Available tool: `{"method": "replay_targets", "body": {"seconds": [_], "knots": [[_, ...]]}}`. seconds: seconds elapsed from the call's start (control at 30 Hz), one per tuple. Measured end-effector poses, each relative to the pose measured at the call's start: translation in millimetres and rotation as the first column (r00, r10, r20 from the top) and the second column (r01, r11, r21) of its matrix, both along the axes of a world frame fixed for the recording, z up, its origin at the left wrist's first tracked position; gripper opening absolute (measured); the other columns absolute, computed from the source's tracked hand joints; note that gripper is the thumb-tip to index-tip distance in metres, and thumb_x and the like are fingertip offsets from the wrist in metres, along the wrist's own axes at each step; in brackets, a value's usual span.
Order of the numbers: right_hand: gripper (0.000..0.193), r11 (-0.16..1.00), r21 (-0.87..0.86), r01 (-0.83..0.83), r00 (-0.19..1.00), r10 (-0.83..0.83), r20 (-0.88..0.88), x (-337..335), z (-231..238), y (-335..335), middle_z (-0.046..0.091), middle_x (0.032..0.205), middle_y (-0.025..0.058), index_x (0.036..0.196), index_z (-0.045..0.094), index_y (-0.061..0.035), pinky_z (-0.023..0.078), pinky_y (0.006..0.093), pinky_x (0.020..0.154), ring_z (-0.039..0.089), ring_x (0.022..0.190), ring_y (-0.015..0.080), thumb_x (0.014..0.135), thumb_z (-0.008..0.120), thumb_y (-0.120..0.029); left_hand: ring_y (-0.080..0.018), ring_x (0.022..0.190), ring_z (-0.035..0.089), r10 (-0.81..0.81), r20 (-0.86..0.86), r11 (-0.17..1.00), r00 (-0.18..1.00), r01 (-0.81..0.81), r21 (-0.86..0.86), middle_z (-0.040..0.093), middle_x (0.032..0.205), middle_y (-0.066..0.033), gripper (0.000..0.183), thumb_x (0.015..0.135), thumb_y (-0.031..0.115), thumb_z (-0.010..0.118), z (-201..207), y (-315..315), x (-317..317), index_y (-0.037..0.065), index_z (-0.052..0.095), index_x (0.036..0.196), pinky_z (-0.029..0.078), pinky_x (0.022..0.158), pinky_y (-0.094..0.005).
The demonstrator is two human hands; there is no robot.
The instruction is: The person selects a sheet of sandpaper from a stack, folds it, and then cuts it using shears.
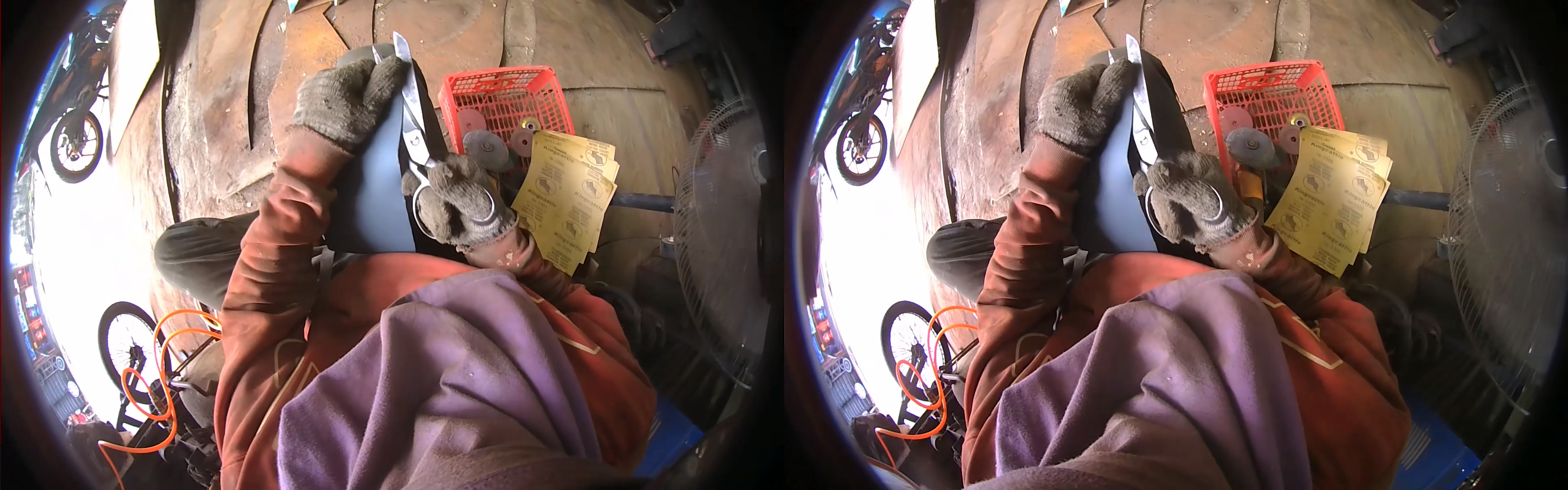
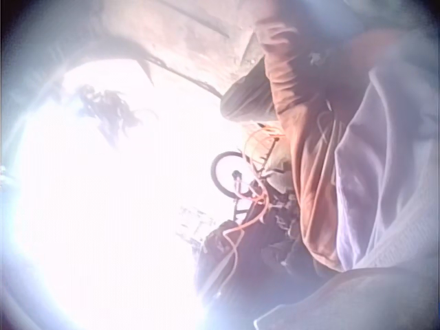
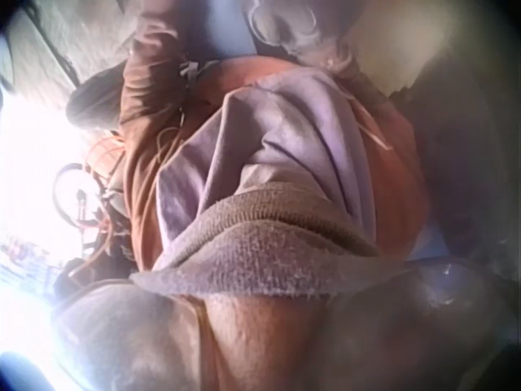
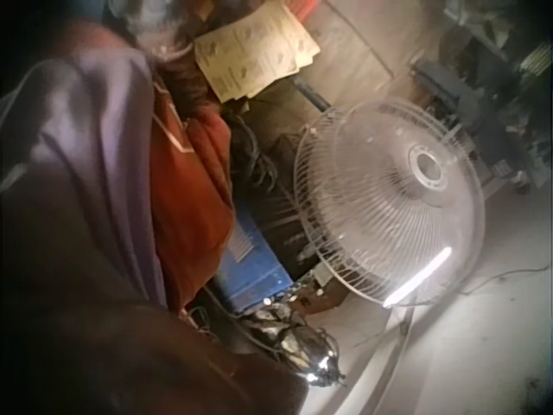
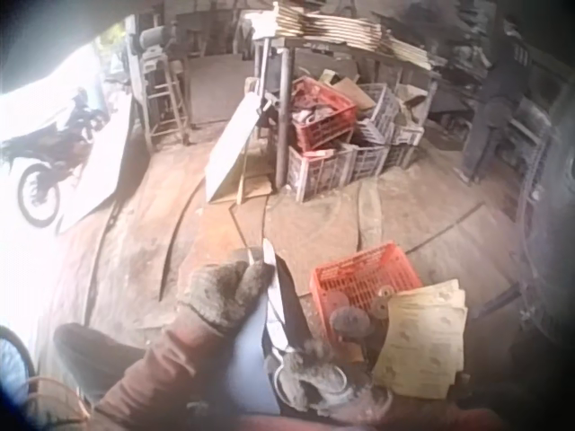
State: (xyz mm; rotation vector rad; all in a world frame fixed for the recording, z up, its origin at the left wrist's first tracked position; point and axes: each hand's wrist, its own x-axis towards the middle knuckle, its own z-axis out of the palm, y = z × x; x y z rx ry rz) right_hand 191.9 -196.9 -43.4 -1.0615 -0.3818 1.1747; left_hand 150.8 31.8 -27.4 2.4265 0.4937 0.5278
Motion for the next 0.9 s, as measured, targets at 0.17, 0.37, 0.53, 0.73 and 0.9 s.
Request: {"method": "replay_targets", "body": {"seconds": [0.17,0.37,0.53,0.73,0.9], "knots": [[0.053,1.0,0.013,0.005,0.998,-0.006,0.059,-5,9,-13,0.054,0.06,-0.0008,0.11,0.061,0.0056,0.034,0.0221,0.04,0.047,0.044,0.0078,0.095,0.069,-0.045,-0.0419,0.083,0.065,-0.118,0.166,0.992,0.979,0.124,-0.025,0.066,0.087,-0.0194,0.038,0.101,0.041,0.059,11,-10,0,0.006,0.068,0.087,0.051,0.07,-0.0474],[0.044,0.999,-0.03,-0.034,0.999,0.034,-0.014,-7,24,-20,0.057,0.064,-0.0016,0.111,0.063,0.0037,0.04,0.0217,0.047,0.052,0.051,0.0068,0.098,0.067,-0.038,-0.0407,0.085,0.064,-0.234,0.143,0.97,0.962,0.221,0.099,0.066,0.089,-0.0161,0.031,0.1,0.036,0.058,15,-7,2,0.009,0.069,0.09,0.051,0.072,-0.0464],[0.034,0.99,-0.106,-0.093,0.992,0.101,0.074,-4,20,-27,0.058,0.063,-0.0017,0.109,0.065,0.0032,0.04,0.0223,0.051,0.052,0.053,0.0062,0.1,0.064,-0.03,-0.0403,0.084,0.067,-0.203,0.151,0.978,0.968,0.191,0.087,0.069,0.084,-0.0159,0.036,0.098,0.042,0.06,9,-3,-4,0.009,0.071,0.09,0.053,0.074,-0.0459],[0.043,0.995,-0.077,0.066,0.997,-0.062,0.054,-11,-8,-59,0.05,0.053,0.0009,0.111,0.06,0.0076,0.03,0.0259,0.037,0.043,0.038,0.0093,0.095,0.069,-0.032,-0.0325,0.067,0.065,0.313,0.139,0.948,0.94,-0.3,-0.105,0.067,0.073,-0.0199,0.045,0.099,0.047,0.061,-28,82,-40,0.005,0.074,0.09,0.05,0.067,-0.0434],[0.03,0.806,-0.339,0.486,0.864,-0.384,0.325,28,-39,-61,0.047,0.053,-0.0019,0.089,0.063,-0.0043,0.03,0.0259,0.038,0.041,0.039,0.0085,0.095,0.073,-0.032,-0.0178,0.064,0.06,0.609,0.156,0.726,0.778,-0.468,-0.503,0.068,0.071,-0.0075,0.051,0.095,0.051,0.065,-36,86,-59,0.002,0.074,0.088,0.049,0.065,-0.0347]]}}
